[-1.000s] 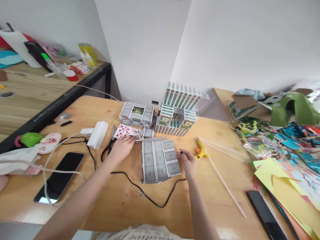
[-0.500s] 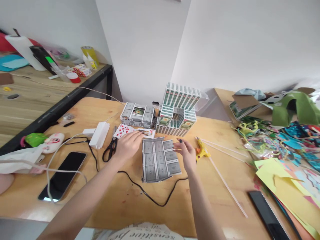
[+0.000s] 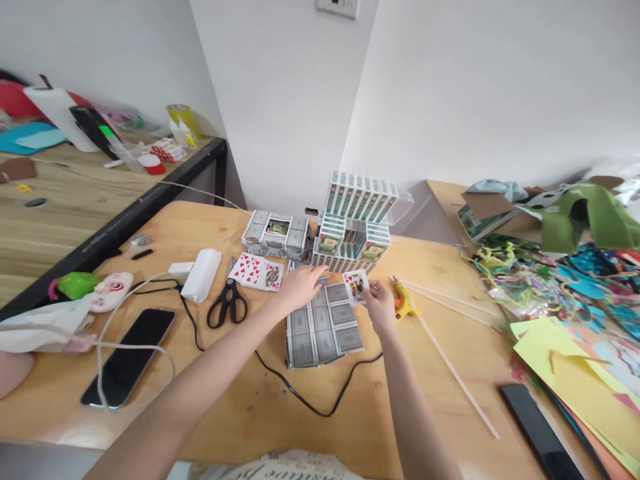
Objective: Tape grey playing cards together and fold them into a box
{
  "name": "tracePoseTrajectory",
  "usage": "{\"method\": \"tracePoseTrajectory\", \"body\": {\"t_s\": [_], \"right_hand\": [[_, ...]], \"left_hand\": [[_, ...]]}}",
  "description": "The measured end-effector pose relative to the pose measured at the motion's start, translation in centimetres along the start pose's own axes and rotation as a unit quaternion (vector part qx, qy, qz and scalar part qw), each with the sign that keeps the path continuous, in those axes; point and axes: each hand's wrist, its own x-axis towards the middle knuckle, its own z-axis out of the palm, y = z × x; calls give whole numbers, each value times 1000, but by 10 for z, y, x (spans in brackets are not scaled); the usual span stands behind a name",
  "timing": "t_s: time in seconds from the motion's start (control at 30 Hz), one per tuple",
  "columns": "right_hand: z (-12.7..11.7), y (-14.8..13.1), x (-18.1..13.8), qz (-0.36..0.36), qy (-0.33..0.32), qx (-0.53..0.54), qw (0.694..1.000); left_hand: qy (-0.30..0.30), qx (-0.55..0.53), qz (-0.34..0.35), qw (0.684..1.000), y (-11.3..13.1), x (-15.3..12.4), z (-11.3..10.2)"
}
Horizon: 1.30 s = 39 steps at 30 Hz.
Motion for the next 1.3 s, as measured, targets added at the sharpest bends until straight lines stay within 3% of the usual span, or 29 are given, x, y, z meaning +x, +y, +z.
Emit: {"method": "tracePoseTrajectory", "body": {"t_s": [0.07,0.13,0.23,0.4,0.63,0.7,0.87,1.1,1.3], "right_hand": [[-3,3,0,-23,-9,-15,1000],[-3,3,-1,-48,-31,-24,998],[-2,-1,-4,-85,-46,-63,993],[-2,-22,-17,-134,-4,-150,980],[0,-73,-31,-221,54,-19,974],[-1,-80,-32,-243,62,-30,968],[-1,-86,-39,-285,-38,-138,948],[-2,-93,-43,-353,-34,-217,909],[-5,-114,-33,-418,-124,-289,852]], "left_hand": [[-58,20,-4,998,1,12,3],[-80,31,-7,996,3,19,5],[-78,36,-1,996,7,20,2],[-65,20,11,998,5,-1,-18],[-2,-193,90,977,-4,-20,-41],[13,-233,108,966,-5,-22,-45],[45,-281,136,949,-6,-25,-48],[54,-265,148,951,-6,-25,-45],[48,-241,142,959,-1,-23,-45]]}}
